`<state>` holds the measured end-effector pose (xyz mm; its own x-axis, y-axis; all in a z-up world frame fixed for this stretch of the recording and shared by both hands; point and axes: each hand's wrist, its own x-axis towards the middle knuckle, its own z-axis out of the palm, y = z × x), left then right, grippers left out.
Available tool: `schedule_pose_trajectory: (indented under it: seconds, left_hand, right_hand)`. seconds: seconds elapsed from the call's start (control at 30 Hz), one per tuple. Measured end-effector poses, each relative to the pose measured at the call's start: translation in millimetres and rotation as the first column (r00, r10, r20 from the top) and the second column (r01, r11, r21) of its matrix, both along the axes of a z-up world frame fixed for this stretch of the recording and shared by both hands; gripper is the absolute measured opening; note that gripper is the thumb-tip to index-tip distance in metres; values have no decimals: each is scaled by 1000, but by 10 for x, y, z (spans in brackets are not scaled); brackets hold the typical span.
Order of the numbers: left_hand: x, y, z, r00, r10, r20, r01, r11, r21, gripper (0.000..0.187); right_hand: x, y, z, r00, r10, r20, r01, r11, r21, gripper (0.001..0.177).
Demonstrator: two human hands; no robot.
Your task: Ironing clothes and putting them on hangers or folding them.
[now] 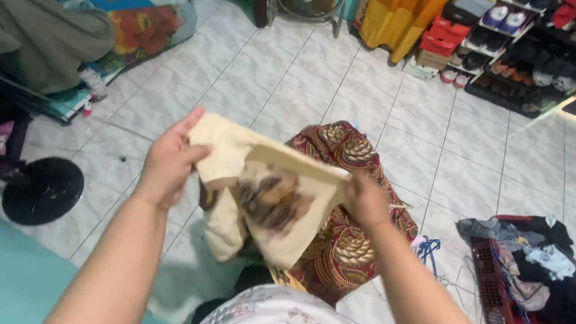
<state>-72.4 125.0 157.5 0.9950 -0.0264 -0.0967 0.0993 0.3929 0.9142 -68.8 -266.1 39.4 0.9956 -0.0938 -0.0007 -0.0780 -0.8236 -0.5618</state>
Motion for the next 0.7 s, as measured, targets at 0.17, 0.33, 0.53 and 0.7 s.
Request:
schedule_pose_trajectory:
  seconds: [0.17,0.33,0.53,0.7]
  left_hand:
    - [220,-25,60,985,109,132,-121,988,92,61]
    - [100,115,-93,957,158,242,-166,986,10,46]
    - [-144,324,-1387,916,-15,-401,237,827,510,57]
    - [-311,632,-3024,737,-127,-664,561,663,495,56]
  right_hand:
    - [125,-324,795,887,-13,461,-42,993,109,12]
    - [-322,-500,947,827,-7,562,-189,939,288,17]
    - [-1220,-608,-263,938,246,245,-280,953,114,35]
    - [-1746,-331,-1050,913,391,-116,-371,914,165,20]
